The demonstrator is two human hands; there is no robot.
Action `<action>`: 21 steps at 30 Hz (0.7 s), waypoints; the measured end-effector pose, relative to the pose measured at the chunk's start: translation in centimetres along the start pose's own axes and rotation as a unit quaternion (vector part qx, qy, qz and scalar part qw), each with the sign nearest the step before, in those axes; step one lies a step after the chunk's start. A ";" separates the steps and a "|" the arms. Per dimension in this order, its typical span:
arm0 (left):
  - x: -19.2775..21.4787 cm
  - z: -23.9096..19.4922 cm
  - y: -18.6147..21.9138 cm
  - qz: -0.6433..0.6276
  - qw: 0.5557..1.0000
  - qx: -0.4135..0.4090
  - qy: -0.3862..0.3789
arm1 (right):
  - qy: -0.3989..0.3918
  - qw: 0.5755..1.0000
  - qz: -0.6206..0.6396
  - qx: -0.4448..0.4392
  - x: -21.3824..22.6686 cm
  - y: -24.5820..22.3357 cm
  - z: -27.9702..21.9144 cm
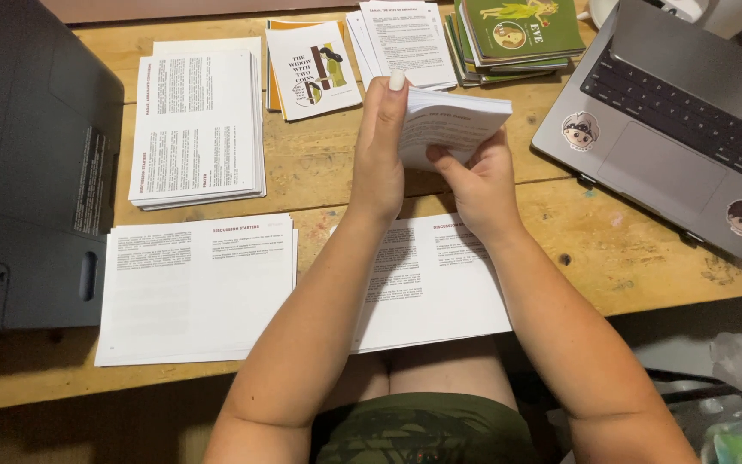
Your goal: Sorting, aligning, and folding printed paper documents on a desk next to a printer and laptop.
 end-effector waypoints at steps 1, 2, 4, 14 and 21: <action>0.4 0.4 -0.8 0.000 1.000 0.002 0.001 | 0.000 1.000 0.000 -0.003 0.3 0.4 0.1; 0.5 0.8 -1.9 0.010 0.999 0.028 -0.025 | -0.003 1.000 -0.009 -0.010 0.6 0.9 0.2; 0.7 0.9 -4.2 0.020 0.997 0.053 -0.051 | -0.007 1.000 -0.018 -0.017 1.0 2.0 0.4; 2.9 0.9 -5.2 0.163 0.983 0.013 -0.082 | 0.015 0.998 0.035 -0.048 2.0 -2.4 0.7; 4.1 2.2 -7.9 -0.081 0.994 0.069 0.020 | 0.079 0.940 0.247 -0.220 0.8 -2.8 -0.3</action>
Point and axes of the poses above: each hand's wrist, its own z-axis towards the middle knuckle, its own x-axis out of the back of the hand, y = z × x, the point moved 7 cm from there along z, towards the middle knuckle, and after that the axes turned 4 degrees about z, right-handed, at the moved point
